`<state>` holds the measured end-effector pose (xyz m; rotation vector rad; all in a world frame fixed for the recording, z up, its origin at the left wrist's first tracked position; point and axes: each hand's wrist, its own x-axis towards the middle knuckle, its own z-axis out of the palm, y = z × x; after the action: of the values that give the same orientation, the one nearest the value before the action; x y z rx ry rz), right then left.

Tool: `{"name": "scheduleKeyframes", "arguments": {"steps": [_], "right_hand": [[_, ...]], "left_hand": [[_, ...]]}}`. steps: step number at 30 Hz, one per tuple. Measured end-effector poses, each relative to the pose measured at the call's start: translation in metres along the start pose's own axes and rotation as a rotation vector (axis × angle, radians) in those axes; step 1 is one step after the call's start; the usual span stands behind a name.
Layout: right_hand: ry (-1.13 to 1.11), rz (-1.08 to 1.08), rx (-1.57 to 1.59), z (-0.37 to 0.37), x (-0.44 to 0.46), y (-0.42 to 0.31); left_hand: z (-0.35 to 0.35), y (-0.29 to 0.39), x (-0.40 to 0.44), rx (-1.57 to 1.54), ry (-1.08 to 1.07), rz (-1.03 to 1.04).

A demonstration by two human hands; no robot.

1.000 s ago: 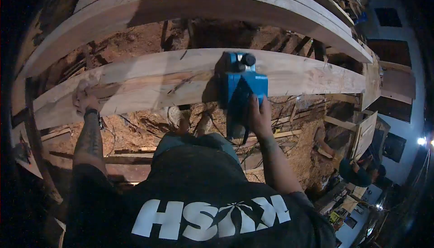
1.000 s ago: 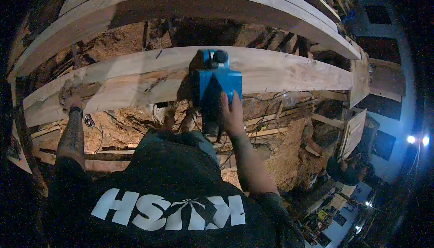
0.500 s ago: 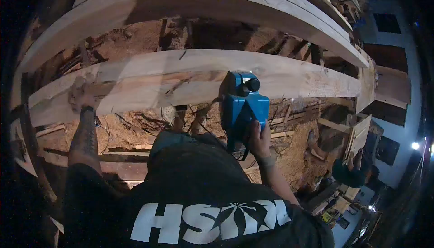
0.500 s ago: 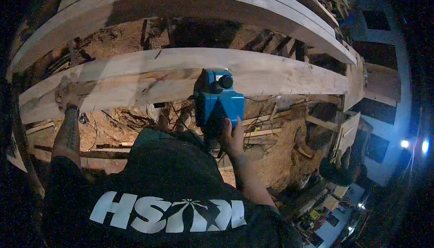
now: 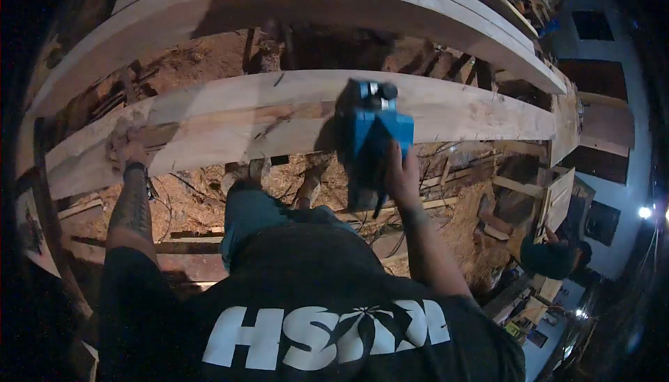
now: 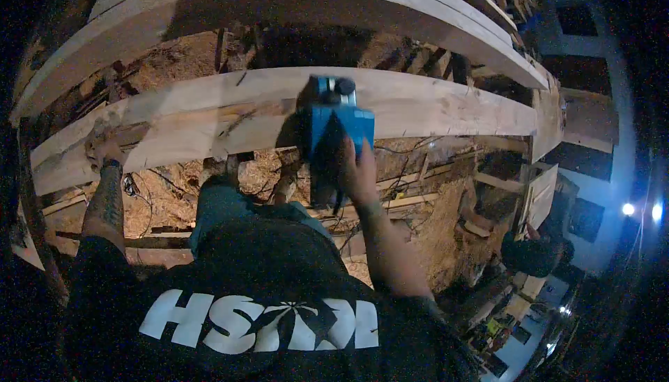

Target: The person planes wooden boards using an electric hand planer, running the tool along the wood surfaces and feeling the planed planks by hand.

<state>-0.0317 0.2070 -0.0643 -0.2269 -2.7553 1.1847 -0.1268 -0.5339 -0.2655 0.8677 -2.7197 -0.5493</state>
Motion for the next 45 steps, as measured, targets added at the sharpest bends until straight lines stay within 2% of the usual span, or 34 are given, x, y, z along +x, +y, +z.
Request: {"name": "scheduleKeyframes", "arguments": {"steps": [2,5,7,9,11,14,16,19,20,22,23,25,26,28,29,32,35,37,38,40,42,45], "right_hand": [[-0.106,0.279,0.218,-0.014,-0.052,-0.007],[-0.1,0.305,0.112,-0.008,-0.06,0.019],[-0.015,0.128,0.066,-0.008,-0.023,-0.036],[0.065,0.126,0.011,0.005,0.022,-0.052],[-0.044,0.161,0.18,0.01,0.063,-0.06],[-0.121,0.366,0.355,0.03,0.087,-0.04],[-0.057,0.235,0.247,0.039,0.06,-0.035],[-0.035,0.026,0.091,0.036,-0.02,-0.039],[-0.101,0.163,0.147,0.035,-0.05,-0.035],[-0.176,0.301,0.157,0.035,-0.068,-0.036],[-0.177,0.304,0.116,0.036,-0.069,-0.034],[-0.108,0.127,0.011,0.045,-0.055,-0.041],[-0.039,-0.049,-0.055,0.055,-0.029,-0.041],[-0.06,-0.058,-0.037,0.063,0.025,-0.066],[-0.151,0.111,0.052,0.06,0.048,-0.093],[-0.202,0.338,0.322,0.07,0.073,-0.114],[-0.116,0.099,0.184,0.062,0.031,-0.11],[-0.101,0.015,0.069,0.057,-0.019,-0.084],[-0.084,-0.004,0.024,0.055,-0.046,-0.064],[-0.107,0.126,0.109,0.055,-0.059,-0.046],[-0.198,0.369,0.316,0.051,-0.057,-0.064],[-0.194,0.075,0.027,0.059,0.003,-0.085]], "left_hand": [[0.004,0.001,-0.006,0.028,0.024,0.0],[0.004,0.009,-0.012,0.085,0.096,-0.01],[0.001,0.011,-0.01,0.102,0.135,-0.01],[0.004,0.009,-0.01,0.104,0.164,0.001],[0.01,0.003,-0.006,0.071,0.19,0.042],[0.023,-0.004,-0.013,-0.007,0.247,0.174],[-0.012,0.046,-0.028,0.363,0.235,0.044],[-0.004,0.045,-0.026,0.35,0.21,-0.026],[-0.001,0.039,-0.022,0.314,0.202,-0.036],[0.004,0.035,-0.022,0.291,0.188,-0.053],[0.004,0.035,-0.022,0.291,0.183,-0.06],[0.004,0.033,-0.021,0.29,0.17,-0.062],[0.004,0.032,-0.019,0.291,0.16,-0.059],[0.009,0.028,-0.016,0.292,0.137,-0.041],[0.012,0.024,-0.015,0.294,0.12,-0.031],[0.027,0.004,-0.001,0.321,0.033,0.048],[0.066,-0.038,0.033,0.455,-0.127,0.301],[0.062,-0.024,0.015,0.472,-0.267,0.398],[0.055,-0.017,0.005,0.475,-0.297,0.384],[0.04,0.002,-0.015,0.438,-0.216,0.235],[0.027,0.021,-0.027,0.416,-0.125,0.137],[0.018,0.029,-0.022,0.406,-0.065,0.094]]}}
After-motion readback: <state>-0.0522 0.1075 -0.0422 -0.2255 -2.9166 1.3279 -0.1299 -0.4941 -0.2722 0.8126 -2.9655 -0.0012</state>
